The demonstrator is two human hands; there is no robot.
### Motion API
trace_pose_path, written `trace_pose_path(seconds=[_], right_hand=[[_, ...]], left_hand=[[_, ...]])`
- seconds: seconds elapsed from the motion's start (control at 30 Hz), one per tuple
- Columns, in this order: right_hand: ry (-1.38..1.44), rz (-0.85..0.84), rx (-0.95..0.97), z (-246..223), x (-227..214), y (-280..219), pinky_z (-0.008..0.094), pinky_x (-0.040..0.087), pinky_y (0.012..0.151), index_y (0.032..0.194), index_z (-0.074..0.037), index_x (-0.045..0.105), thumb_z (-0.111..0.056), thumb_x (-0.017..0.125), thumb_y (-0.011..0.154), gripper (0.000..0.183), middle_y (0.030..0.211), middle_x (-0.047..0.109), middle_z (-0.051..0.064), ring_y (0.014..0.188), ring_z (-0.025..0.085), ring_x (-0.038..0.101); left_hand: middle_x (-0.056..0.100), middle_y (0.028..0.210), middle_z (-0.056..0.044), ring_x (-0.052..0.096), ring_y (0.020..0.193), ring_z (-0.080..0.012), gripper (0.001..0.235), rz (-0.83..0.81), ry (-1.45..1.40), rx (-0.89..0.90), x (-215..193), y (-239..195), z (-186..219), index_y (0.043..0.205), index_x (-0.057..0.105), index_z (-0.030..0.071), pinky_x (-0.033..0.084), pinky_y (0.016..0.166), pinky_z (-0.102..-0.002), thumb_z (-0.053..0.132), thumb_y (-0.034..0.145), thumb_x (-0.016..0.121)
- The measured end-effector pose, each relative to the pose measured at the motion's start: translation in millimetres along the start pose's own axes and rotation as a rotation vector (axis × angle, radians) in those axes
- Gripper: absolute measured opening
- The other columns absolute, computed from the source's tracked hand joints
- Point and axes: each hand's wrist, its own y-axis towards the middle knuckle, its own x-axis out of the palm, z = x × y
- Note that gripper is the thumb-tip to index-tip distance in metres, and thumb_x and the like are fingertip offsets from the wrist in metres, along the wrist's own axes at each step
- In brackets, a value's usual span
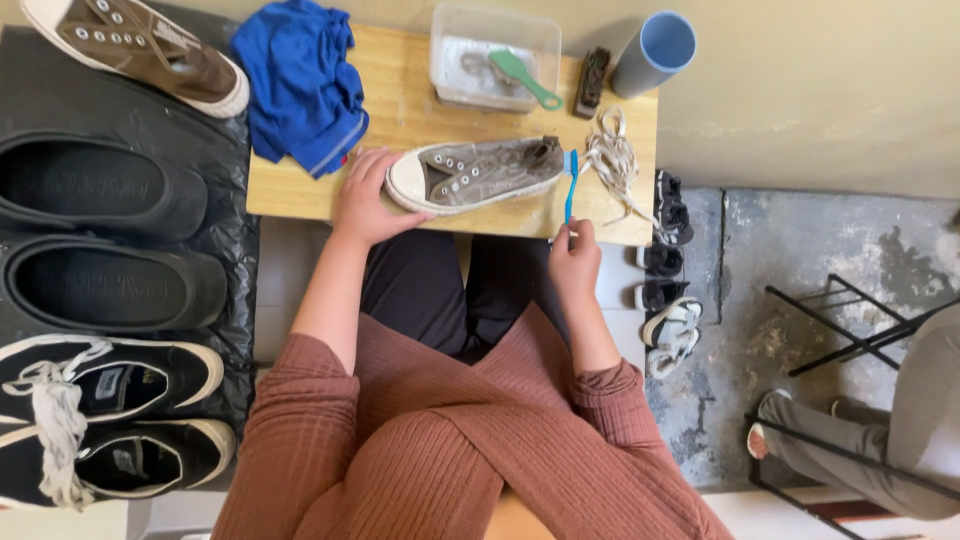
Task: The person scrubs a brown canvas sneaker with a blue toothbrush, repeatedly dipping the brush into a container of soapy water. The person holds the shoe steady with the left hand while scrubbing the upper fabric and white rubber toe cap with the right hand.
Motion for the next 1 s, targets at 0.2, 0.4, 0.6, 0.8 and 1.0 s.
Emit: trace_pose_path(seconds=[0.2,0.4,0.6,0.8,1.0], right_hand=[[-0.142,-0.035,-0.204,-31.2,15.8,-66.4,0.057,0.055,0.059,0.102,-0.011,0.061,-0.016,0.06,0.099,0.006,0.065,0.068,0.022,0.067,0.046,0.071],[-0.268,-0.076,-0.476,-80.2,14.7,-77.5,0.05,0.054,0.05,0.095,-0.012,0.062,-0.019,0.059,0.098,0.008,0.056,0.064,0.016,0.056,0.04,0.07],[-0.354,-0.078,-0.42,-62.7,14.2,-50.8,0.052,0.053,0.051,0.09,-0.016,0.06,-0.027,0.056,0.102,0.017,0.054,0.063,0.014,0.057,0.04,0.07],[-0.348,-0.164,-0.563,-90.5,10.5,-71.7,0.05,0.052,0.047,0.095,-0.015,0.066,-0.024,0.059,0.097,0.012,0.054,0.064,0.013,0.054,0.038,0.07],[-0.375,-0.104,-0.447,-64.7,22.2,-49.6,0.056,0.052,0.052,0.103,-0.014,0.064,-0.024,0.058,0.098,0.013,0.056,0.063,0.017,0.057,0.044,0.069]], left_hand=[[0.069,0.119,-0.018,0.064,0.121,-0.0378,0.092,-0.017,-0.023,0.019,-2.5,-1.2,-4.3,0.123,0.069,0.001,0.034,0.12,-0.049,0.043,0.049,0.104],[0.068,0.119,-0.018,0.064,0.122,-0.0372,0.092,-0.012,-0.031,0.031,0.2,-2.0,-5.5,0.123,0.068,0.0,0.033,0.12,-0.05,0.04,0.049,0.105],[0.069,0.12,-0.016,0.064,0.122,-0.0358,0.092,-0.004,-0.014,0.026,0.9,-0.1,-8.5,0.122,0.068,0.001,0.033,0.121,-0.048,0.043,0.049,0.105],[0.068,0.12,-0.017,0.063,0.123,-0.0362,0.093,-0.018,-0.019,0.029,0.9,-0.6,-6.5,0.124,0.067,0.001,0.033,0.121,-0.049,0.045,0.051,0.104],[0.069,0.118,-0.018,0.064,0.121,-0.037,0.093,-0.01,-0.018,0.022,0.5,-1.8,-10.5,0.124,0.067,0.001,0.033,0.12,-0.05,0.042,0.048,0.104]])
